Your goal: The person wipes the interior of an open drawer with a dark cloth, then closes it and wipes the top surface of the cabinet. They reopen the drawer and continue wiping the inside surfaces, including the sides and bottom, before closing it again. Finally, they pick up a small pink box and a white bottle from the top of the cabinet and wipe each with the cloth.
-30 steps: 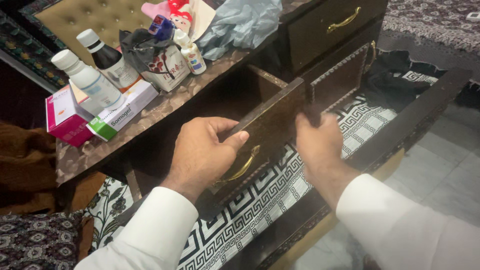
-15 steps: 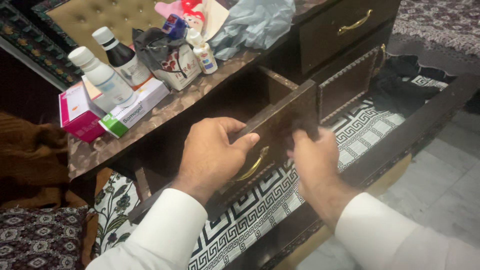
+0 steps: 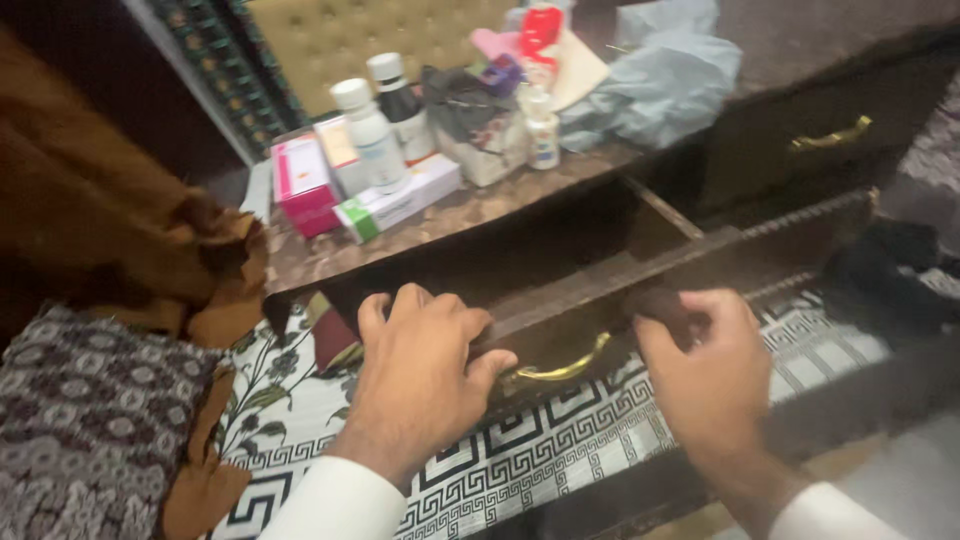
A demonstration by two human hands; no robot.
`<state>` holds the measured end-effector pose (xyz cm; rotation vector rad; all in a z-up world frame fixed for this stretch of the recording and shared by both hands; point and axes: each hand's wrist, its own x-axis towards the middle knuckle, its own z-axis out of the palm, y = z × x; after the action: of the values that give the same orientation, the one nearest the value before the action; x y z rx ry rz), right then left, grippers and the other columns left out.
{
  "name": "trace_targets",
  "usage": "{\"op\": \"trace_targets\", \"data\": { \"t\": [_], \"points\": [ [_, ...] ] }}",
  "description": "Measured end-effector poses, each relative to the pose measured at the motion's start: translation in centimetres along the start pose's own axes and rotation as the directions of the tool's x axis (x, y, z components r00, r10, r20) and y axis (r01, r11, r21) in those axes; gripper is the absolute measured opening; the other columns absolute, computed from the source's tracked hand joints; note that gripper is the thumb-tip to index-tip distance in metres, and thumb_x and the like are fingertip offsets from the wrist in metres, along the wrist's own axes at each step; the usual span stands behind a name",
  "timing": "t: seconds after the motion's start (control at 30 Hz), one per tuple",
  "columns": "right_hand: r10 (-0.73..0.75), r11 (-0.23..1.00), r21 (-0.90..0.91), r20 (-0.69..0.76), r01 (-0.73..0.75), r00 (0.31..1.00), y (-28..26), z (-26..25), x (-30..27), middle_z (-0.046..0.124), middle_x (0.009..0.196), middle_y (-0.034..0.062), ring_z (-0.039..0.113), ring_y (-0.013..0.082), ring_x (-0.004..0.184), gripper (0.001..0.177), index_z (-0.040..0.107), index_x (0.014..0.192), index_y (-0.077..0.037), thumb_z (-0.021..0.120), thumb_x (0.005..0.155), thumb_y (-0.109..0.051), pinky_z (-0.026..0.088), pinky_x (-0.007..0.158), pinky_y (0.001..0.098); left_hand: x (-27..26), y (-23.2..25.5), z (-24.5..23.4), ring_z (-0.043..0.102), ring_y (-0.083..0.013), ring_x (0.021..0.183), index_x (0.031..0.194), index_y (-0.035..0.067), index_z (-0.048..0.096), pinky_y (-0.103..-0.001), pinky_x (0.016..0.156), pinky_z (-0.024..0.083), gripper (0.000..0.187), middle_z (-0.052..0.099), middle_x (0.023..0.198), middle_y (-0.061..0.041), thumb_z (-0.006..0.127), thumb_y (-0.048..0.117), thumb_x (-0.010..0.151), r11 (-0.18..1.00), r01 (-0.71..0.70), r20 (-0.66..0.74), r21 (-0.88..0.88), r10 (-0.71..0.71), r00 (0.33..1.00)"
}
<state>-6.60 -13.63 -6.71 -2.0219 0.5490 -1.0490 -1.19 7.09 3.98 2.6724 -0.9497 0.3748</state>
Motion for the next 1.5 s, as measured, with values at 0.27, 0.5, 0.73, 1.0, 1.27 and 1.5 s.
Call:
{"op": "trace_targets", "data": {
  "t": [0.27,0.5,0.73,1.0,1.27,1.5],
  "points": [
    [-0.376,0.923,0.078,0.377,0.376,0.846,-3.9,1.5,-3.1,0.071,0.094,0.0059,0.071,0.0252,0.079,0.032,0.072,0.100,-0.014,0.080,0.069,-0.018,0.056,0.066,0.0370,-3.3,-0.4,1.1,0.052,-0.0292,0.110,0.090,0.011,0.078,-0.064,0.114,0.019,0.045,0.066,0.098,-0.006,0.080,0.053,0.074,0.944,0.324,-0.166,0.055,-0.311,0.936],
    [-0.495,0.833,-0.084,0.327,0.547,0.805,-1.1,0.0,0.1,0.069,0.095,0.0069,0.070,0.0301,0.084,0.037,0.070,0.099,-0.012,0.083,0.066,-0.023,0.055,0.069,0.0398,-5.9,-2.5,3.2,0.037,-0.0420,0.133,0.126,0.001,0.059,-0.055,0.107,0.034,0.095,0.044,0.139,-0.027,0.093,0.059,0.059,0.871,0.424,-0.494,-0.247,-0.490,0.718],
    [-0.372,0.873,-0.124,0.457,0.472,0.808,0.3,-1.4,2.5,0.070,0.094,0.0027,0.073,0.0232,0.078,0.033,0.072,0.103,-0.016,0.083,0.072,-0.025,0.058,0.068,0.0380,-6.4,-2.5,6.0,0.057,-0.0255,0.123,0.151,0.009,0.035,-0.038,0.103,0.045,0.112,0.057,0.135,-0.016,0.089,0.046,0.060,0.366,0.453,-0.074,-0.813,-0.836,0.543],
    [-0.738,0.429,0.303,0.661,0.851,0.137,-6.7,3.7,-1.0,0.064,0.094,0.0041,0.071,0.0248,0.075,0.036,0.070,0.116,-0.015,0.075,0.081,-0.018,0.056,0.060,0.0392,-8.7,-4.1,7.7,0.069,-0.0143,0.102,0.131,0.004,0.062,-0.029,0.089,0.055,0.049,0.077,0.113,-0.008,0.069,0.027,0.088,0.239,0.253,-0.020,-0.937,-0.763,0.646],
    [-0.773,0.402,0.296,0.617,0.867,0.148,-5.2,1.4,1.3,0.067,0.098,0.0024,0.071,0.0229,0.076,0.038,0.069,0.115,-0.013,0.071,0.077,-0.014,0.057,0.059,0.0373,-10.3,-5.7,9.5,0.069,-0.0100,0.098,0.127,-0.002,0.069,-0.025,0.089,0.054,0.036,0.079,0.112,-0.007,0.062,0.015,0.096,0.108,0.112,-0.004,-0.988,-0.737,0.676],
    [-0.828,0.254,0.410,0.560,0.876,-0.022,-8.8,5.0,-1.7,0.062,0.103,0.0082,0.069,0.0252,0.086,0.048,0.064,0.126,-0.005,0.063,0.079,-0.009,0.057,0.066,0.0376,-11.1,-8.2,10.7,0.062,-0.0123,0.089,0.134,-0.003,0.068,-0.026,0.077,0.050,0.038,0.075,0.110,-0.010,0.063,0.007,0.098,0.012,0.097,0.057,-0.995,-0.734,0.677]
  ]
}}
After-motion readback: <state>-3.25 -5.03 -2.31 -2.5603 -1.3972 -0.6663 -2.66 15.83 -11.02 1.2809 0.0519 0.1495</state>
